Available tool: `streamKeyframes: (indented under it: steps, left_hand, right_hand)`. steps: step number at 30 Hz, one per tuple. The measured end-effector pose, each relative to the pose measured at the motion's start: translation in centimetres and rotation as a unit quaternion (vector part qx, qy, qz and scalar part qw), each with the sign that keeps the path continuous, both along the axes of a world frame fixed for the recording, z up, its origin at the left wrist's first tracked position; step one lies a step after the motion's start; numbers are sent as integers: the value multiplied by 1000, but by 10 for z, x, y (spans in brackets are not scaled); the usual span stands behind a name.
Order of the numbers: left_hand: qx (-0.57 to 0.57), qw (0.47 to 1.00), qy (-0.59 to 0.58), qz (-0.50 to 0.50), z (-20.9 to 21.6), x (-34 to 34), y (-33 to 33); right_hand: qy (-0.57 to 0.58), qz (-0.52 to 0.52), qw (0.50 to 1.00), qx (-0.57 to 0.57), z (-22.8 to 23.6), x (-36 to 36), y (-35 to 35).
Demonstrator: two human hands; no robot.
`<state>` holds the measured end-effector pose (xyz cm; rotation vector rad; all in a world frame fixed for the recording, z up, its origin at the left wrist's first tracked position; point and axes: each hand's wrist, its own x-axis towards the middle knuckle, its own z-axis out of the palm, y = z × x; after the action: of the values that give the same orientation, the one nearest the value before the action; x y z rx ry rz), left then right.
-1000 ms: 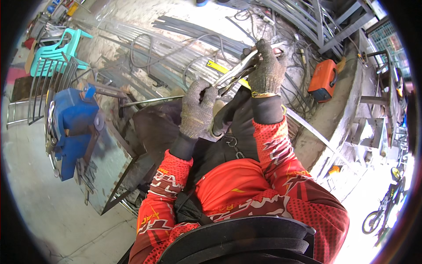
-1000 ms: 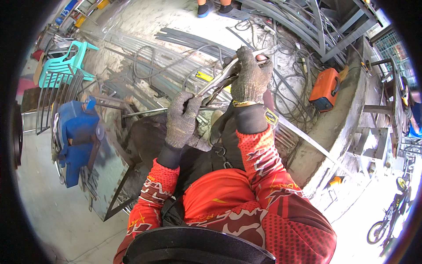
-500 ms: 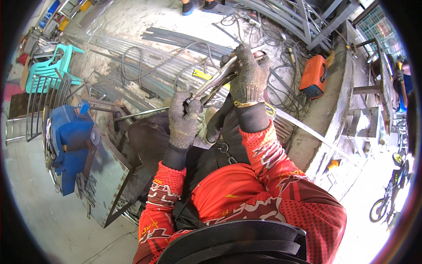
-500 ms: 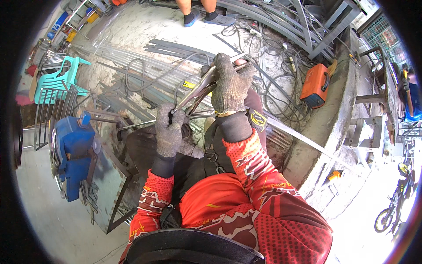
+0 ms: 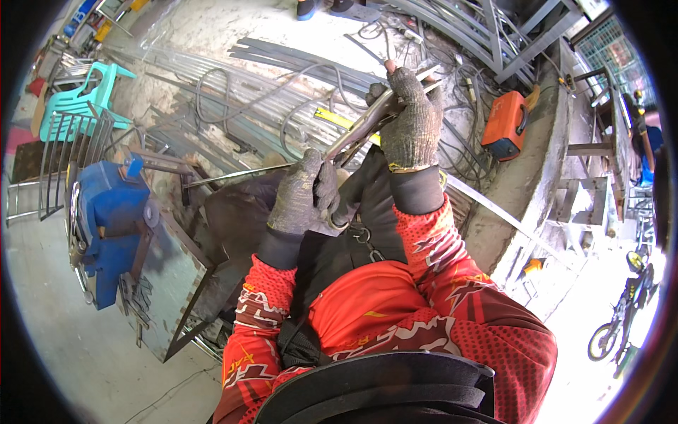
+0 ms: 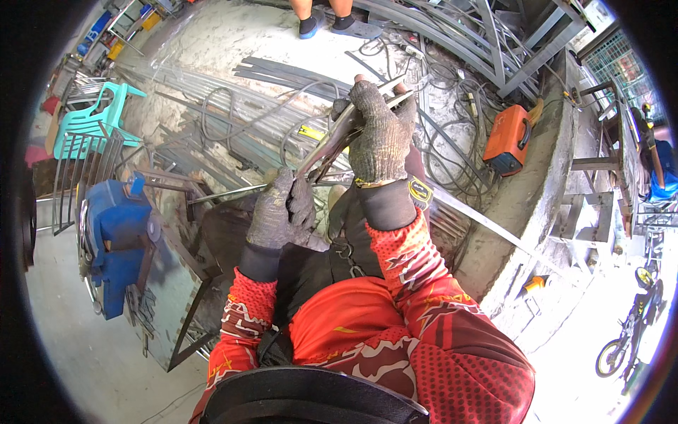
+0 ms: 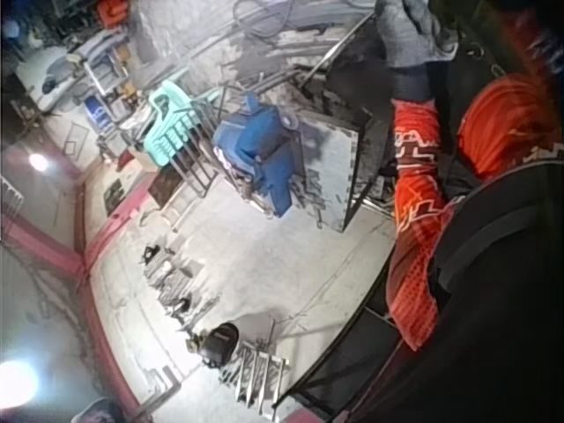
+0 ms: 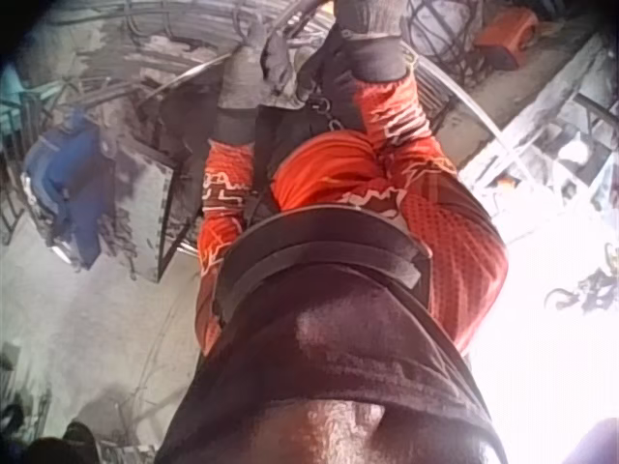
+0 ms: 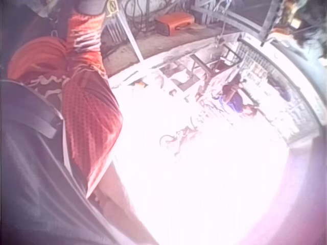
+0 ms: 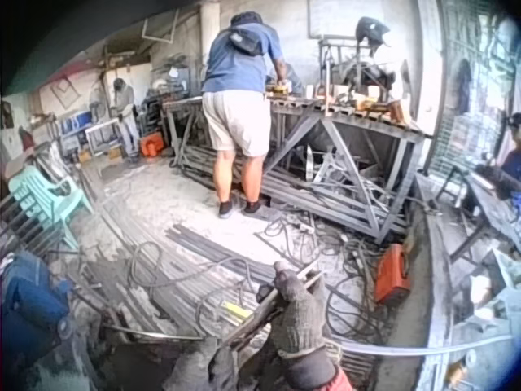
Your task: The person measures a metal strip using a tape measure and a square ruler, adjusts locking pliers by hand, and measures a metal tube with the tape measure.
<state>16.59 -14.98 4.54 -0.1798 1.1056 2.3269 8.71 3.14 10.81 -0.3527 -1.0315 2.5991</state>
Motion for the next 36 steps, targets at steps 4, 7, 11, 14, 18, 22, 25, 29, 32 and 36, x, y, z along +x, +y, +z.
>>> streamKeyframes:
  steps: [4, 7, 11, 14, 18, 22, 25, 29, 32, 36]
  left_hand:
    - [-265, 926, 239, 122, -12, -5, 3]
    - [-374, 871, 272, 165, -4, -3, 4]
    - [-183, 947, 196, 176, -14, -1, 4]
    - [-132, 978, 83, 141, -24, -1, 7]
    - [-41, 988, 95, 114, -32, -3, 10]
    - [-65, 989, 50, 125, -29, 2, 28]
    - [-144, 978, 70, 132, -20, 5, 32]
    - [-122, 970, 125, 171, -22, 7, 18]
    - [92, 986, 60, 126, -21, 0, -9]
    - [75, 985, -14, 152, -5, 1, -4]
  right_hand:
    - [4, 96, 995, -25, -16, -6, 8]
    - [-7, 109, 993, -31, -22, -8, 8]
    - [-14, 128, 989, -75, -17, -4, 5]
    - [-15, 151, 985, -81, -18, -5, 3]
    - [-20, 146, 986, -72, -18, -3, -3]
    - [-37, 148, 983, -98, -22, -4, -3]
    - [-38, 144, 986, -79, -22, -2, -6]
    - [-24, 132, 987, -86, -23, -5, -1]
    - [-23, 147, 986, -72, -21, -5, 8]
    - [-28, 127, 988, -88, -28, -8, 14]
